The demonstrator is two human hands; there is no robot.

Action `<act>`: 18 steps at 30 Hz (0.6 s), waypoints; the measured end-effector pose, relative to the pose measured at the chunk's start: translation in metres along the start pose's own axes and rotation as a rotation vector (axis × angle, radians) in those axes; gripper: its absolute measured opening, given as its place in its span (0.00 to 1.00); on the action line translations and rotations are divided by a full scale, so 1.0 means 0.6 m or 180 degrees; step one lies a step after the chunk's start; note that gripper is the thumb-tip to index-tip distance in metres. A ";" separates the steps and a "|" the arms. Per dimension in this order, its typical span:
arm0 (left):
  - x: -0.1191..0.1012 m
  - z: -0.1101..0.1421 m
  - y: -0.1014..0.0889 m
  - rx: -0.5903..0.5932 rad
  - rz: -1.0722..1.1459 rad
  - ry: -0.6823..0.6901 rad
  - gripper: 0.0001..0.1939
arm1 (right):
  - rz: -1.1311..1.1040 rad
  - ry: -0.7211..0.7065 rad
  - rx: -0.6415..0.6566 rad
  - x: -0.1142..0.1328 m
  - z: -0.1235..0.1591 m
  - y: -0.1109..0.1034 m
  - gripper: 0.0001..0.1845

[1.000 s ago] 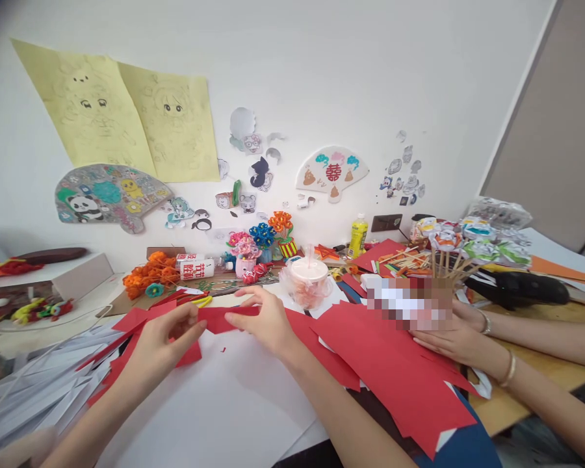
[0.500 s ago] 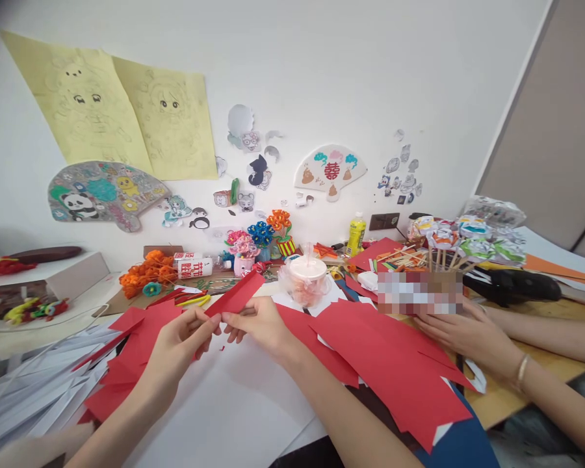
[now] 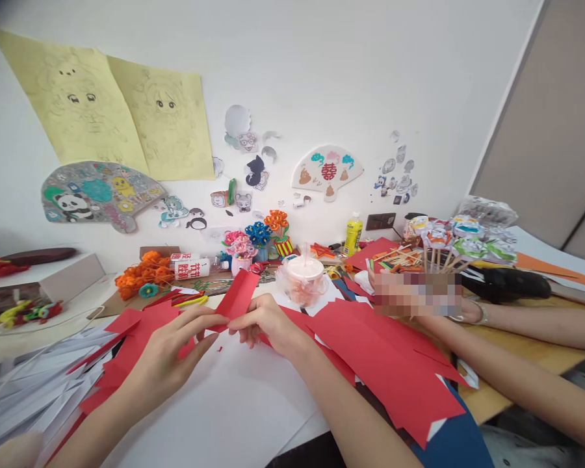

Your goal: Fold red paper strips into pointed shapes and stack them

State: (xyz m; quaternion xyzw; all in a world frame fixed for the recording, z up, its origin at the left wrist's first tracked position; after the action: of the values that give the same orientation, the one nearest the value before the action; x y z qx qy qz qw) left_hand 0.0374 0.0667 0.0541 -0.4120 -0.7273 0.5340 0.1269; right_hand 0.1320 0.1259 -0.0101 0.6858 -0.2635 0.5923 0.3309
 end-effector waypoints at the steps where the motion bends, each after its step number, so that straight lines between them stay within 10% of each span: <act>1: -0.004 0.001 0.002 0.0003 -0.0176 0.0064 0.13 | 0.0060 0.0036 -0.0030 0.002 0.001 -0.002 0.06; 18: -0.022 0.011 -0.009 -0.0484 -0.1044 0.0367 0.10 | 0.0503 -0.0370 -0.0388 0.024 -0.001 -0.013 0.18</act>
State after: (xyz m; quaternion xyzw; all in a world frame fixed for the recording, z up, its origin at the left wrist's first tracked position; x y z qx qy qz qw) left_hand 0.0390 0.0520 0.0595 -0.3262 -0.8145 0.4251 0.2222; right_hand 0.1401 0.1319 0.0029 0.6747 -0.3711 0.5586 0.3084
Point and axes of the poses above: each hand's wrist, its own z-axis away from the middle knuckle, its own y-axis out of the palm, x = y × z, the point moved 10 cm from there along -z, towards the middle knuckle, and after that the axes turned 12 degrees about x, right-handed, at the moved point
